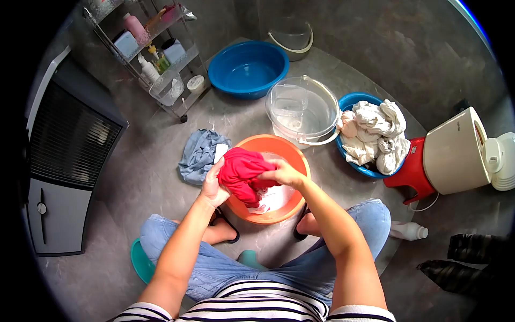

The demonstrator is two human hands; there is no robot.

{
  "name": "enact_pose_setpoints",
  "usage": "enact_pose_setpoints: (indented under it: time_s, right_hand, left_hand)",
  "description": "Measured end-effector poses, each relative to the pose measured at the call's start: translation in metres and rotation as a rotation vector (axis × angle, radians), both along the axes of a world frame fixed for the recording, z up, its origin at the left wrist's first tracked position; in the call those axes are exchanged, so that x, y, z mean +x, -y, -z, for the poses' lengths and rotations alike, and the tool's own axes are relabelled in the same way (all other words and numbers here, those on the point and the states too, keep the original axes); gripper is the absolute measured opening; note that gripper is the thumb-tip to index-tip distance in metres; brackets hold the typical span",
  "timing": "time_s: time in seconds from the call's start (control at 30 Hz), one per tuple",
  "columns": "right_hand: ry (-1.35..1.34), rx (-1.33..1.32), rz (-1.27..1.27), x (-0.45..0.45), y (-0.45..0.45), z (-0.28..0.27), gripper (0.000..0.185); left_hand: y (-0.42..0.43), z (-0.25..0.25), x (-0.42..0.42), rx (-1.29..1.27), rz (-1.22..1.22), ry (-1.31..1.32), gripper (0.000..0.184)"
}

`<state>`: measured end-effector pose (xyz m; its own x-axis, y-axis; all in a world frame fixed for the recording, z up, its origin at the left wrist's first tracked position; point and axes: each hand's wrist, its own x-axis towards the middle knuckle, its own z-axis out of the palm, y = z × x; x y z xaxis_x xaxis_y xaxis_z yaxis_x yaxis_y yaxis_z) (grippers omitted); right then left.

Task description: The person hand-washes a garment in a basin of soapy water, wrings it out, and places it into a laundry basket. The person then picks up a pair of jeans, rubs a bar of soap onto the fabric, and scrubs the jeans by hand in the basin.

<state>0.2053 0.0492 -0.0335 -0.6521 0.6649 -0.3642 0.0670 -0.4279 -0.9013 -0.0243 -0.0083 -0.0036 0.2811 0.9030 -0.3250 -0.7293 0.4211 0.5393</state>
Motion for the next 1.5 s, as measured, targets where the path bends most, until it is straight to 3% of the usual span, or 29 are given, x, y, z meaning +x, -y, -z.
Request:
enact_pose_setpoints:
  time_s: [0.07,0.17,0.23,0.3,0.33,0.4,0.47,0.5,0.57,0.6,0.63,0.7,0.73,0.8,0.83,0.87,0.9,0.93,0.97,1.03,1.1,1.13,1.17,1.27,1.3,1.4,1.5]
  right_hand:
    - [0.039,0.075,0.206,0.007,-0.005,-0.012,0.031]
    - [-0.134,0.218,0.517,-0.015,0.004,-0.042,0.037]
    - [-0.07,0.394,0.297,-0.031,0.011,-0.044,0.037]
    - [0.048,1.294,0.167,-0.058,0.022,-0.058,0.03]
    - [0.136,1.328,0.093,-0.068,0.042,-0.068,0.026]
    - [0.305,1.372,0.027,-0.072,0.055,-0.068,0.022]
    - [0.464,1.387,0.04,-0.068,0.046,-0.049,0.019]
    - [0.481,1.328,0.119,-0.067,0.038,-0.039,0.015]
    - [0.562,1.34,0.175,-0.063,0.032,-0.036,0.018]
    - [0.523,1.306,0.221,-0.061,0.028,-0.029,0.017]
    - [0.545,1.135,0.29,-0.056,0.02,-0.019,0.017]
    - [0.571,0.794,0.42,-0.04,-0.006,-0.001,0.017]
    - [0.371,0.587,0.413,-0.026,-0.02,0.001,0.017]
    - [-0.081,0.179,0.353,-0.015,-0.026,-0.015,0.023]
    - [-0.05,0.171,0.254,-0.016,-0.023,-0.032,0.025]
    - [-0.021,0.161,0.152,-0.02,-0.019,-0.044,0.026]
    - [0.006,0.15,0.051,-0.024,-0.016,-0.049,0.028]
    - [-0.109,0.267,-0.038,-0.033,-0.015,-0.052,0.027]
    - [0.03,0.298,-0.148,-0.028,-0.014,-0.062,0.026]
    - [-0.11,0.183,-0.146,-0.023,-0.019,-0.061,0.033]
    - [-0.266,0.059,0.043,-0.014,-0.02,-0.063,0.048]
    - [-0.138,0.225,0.053,-0.009,-0.018,-0.062,0.063]
    - [-0.08,0.283,-0.069,-0.007,-0.018,-0.045,0.071]
    - [0.134,0.208,-0.226,-0.011,0.004,0.004,0.068]
    - [0.056,0.147,-0.192,-0.01,0.003,0.006,0.065]
    - [-0.209,-0.008,-0.015,-0.009,-0.005,0.007,0.062]
    - [0.014,0.206,0.291,-0.019,-0.007,0.013,0.062]
  left_hand:
    - [0.005,0.007,0.002,-0.001,0.001,-0.031,0.051]
    - [0.015,-0.015,0.017,-0.02,0.094,-0.068,0.057]
    - [0.01,-0.006,0.015,-0.04,0.214,0.109,0.062]
    - [0.003,-0.008,0.013,-0.141,0.171,0.024,0.07]
    - [-0.002,0.003,0.013,-0.141,0.145,0.005,0.068]
    - [-0.007,0.008,0.025,-0.022,0.165,0.004,0.047]
    - [-0.004,0.108,0.021,0.098,0.138,0.263,0.032]
    - [-0.004,0.058,0.027,-0.31,0.068,0.113,0.023]
    - [-0.007,0.045,0.033,-0.384,0.039,0.027,0.027]
    - [-0.005,0.037,0.036,-0.289,0.045,0.089,0.036]
    - [-0.002,0.034,0.037,-0.436,-0.042,-0.007,0.046]
    - [0.0,0.024,0.028,-0.124,0.11,-0.006,0.047]
    - [0.001,0.004,0.026,-0.189,0.169,-0.165,0.052]
    - [0.007,0.005,0.019,0.115,0.264,-0.825,0.095]
    - [0.01,0.008,0.017,0.248,0.288,-1.208,0.113]
    - [0.012,0.003,0.019,0.215,0.365,-1.421,0.132]
    - [0.013,0.004,0.027,0.374,0.283,-1.641,0.123]
    - [0.011,0.004,0.026,0.458,0.29,-1.585,0.115]
    - [0.007,0.002,0.025,0.544,0.297,-1.525,0.107]
    - [0.003,-0.016,0.027,0.726,0.085,-1.666,0.064]
    - [-0.001,-0.021,0.023,0.461,0.11,-1.295,0.048]
    - [-0.006,-0.006,0.022,0.533,-0.015,-1.223,0.039]
    - [-0.004,0.009,0.021,0.426,-0.057,-0.931,0.031]
    - [-0.004,-0.015,0.019,0.209,-0.166,-0.37,0.025]
    - [-0.004,-0.02,0.016,0.146,-0.185,-0.208,0.029]
    - [-0.006,-0.003,0.002,-0.028,-0.207,-0.14,0.032]
    - [-0.002,0.008,-0.001,-0.1,-0.193,-0.182,0.038]
